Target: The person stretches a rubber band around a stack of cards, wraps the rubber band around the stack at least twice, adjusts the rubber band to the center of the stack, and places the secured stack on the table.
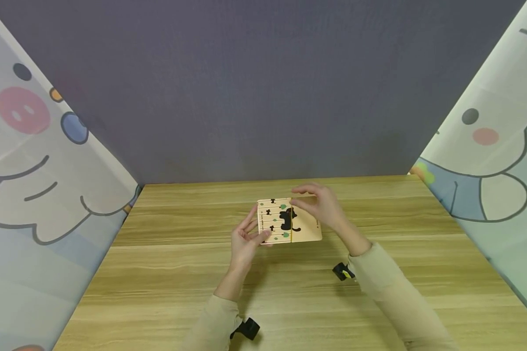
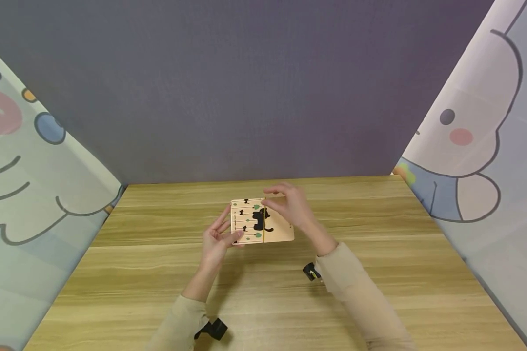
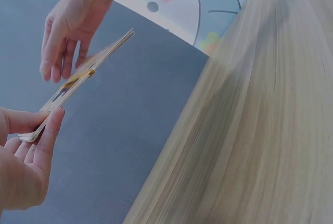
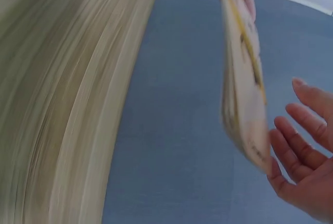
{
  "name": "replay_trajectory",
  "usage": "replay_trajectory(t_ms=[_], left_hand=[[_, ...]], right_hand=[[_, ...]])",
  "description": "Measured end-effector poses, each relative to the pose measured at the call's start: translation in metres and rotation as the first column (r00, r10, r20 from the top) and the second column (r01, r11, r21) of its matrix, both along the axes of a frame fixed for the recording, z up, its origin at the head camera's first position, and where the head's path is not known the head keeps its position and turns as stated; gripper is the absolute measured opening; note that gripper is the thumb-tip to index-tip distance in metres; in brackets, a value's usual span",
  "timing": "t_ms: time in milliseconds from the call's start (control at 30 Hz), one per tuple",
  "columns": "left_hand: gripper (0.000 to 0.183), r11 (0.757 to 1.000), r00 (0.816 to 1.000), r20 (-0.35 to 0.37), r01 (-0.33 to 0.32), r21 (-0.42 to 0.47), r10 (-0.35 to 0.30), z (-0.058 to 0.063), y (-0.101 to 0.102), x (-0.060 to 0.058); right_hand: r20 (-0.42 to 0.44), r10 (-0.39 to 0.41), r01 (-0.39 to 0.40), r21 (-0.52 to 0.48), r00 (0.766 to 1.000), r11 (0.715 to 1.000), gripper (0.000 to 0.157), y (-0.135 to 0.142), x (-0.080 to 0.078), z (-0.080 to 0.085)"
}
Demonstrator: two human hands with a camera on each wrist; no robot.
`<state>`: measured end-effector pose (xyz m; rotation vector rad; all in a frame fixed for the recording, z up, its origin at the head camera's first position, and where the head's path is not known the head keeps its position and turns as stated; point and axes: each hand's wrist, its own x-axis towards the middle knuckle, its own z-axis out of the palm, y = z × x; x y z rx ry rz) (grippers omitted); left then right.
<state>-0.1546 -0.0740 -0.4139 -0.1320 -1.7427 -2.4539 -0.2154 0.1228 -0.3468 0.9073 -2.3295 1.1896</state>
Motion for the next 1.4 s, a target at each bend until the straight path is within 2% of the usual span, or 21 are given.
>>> replay_trajectory(t_ms=[367, 533, 700, 833, 933, 1033, 1100, 1267, 1400], left_hand=[[0.071, 1.0, 1.0, -0.004, 0.013, 0.008, -0.013, 0.0, 0.0, 0.0], [0.07, 1.0, 1.0, -0.013, 0.022, 0.003, -0.022, -0.001, 0.0, 0.0], [0.071, 1.0, 1.0, -0.007, 0.021, 0.0, -0.021, 0.0, 0.001, 0.001], [0.071, 1.0, 1.0, 0.001, 0.02, -0.006, -0.02, 0.001, 0.002, 0.001], [0.071, 1.0, 1.0, 0.007, 0.02, -0.015, -0.019, 0.002, 0.003, 0.002], [0.071, 1.0, 1.0, 0.003, 0.02, -0.015, -0.02, 0.002, 0.003, 0.002], [0.071, 1.0, 1.0, 0.0, 0.022, -0.01, -0.022, 0.002, 0.003, 0.002], [0.071, 1.0, 0.999, -0.011, 0.031, 0.001, -0.031, 0.002, 0.003, 0.002], [0.071, 0.999, 0.999, -0.013, 0.031, 0.008, -0.031, 0.003, 0.002, 0.001]], right_hand=[[0.101, 0.022, -0.029, 0.067, 0.995, 0.997, 0.023, 0.007, -0.013, -0.009], [0.141, 0.053, -0.06, 0.049, 0.989, 0.997, 0.02, 0.009, -0.016, -0.014], [0.122, 0.079, -0.084, 0.035, 0.989, 0.996, 0.018, 0.008, -0.017, -0.017], [0.168, 0.105, -0.107, 0.007, 0.98, 0.994, 0.018, 0.002, -0.005, -0.004], [0.212, 0.123, -0.122, -0.018, 0.97, 0.992, 0.019, 0.001, -0.004, -0.004], [0.201, 0.13, -0.128, -0.022, 0.971, 0.992, 0.02, 0.004, -0.013, -0.016], [0.192, 0.13, -0.129, -0.019, 0.973, 0.991, 0.021, 0.006, -0.017, -0.019], [0.178, 0.094, -0.094, -0.006, 0.98, 0.996, 0.022, 0.01, -0.018, -0.017], [0.22, 0.079, -0.078, -0.017, 0.972, 0.997, 0.02, 0.01, -0.016, -0.012]])
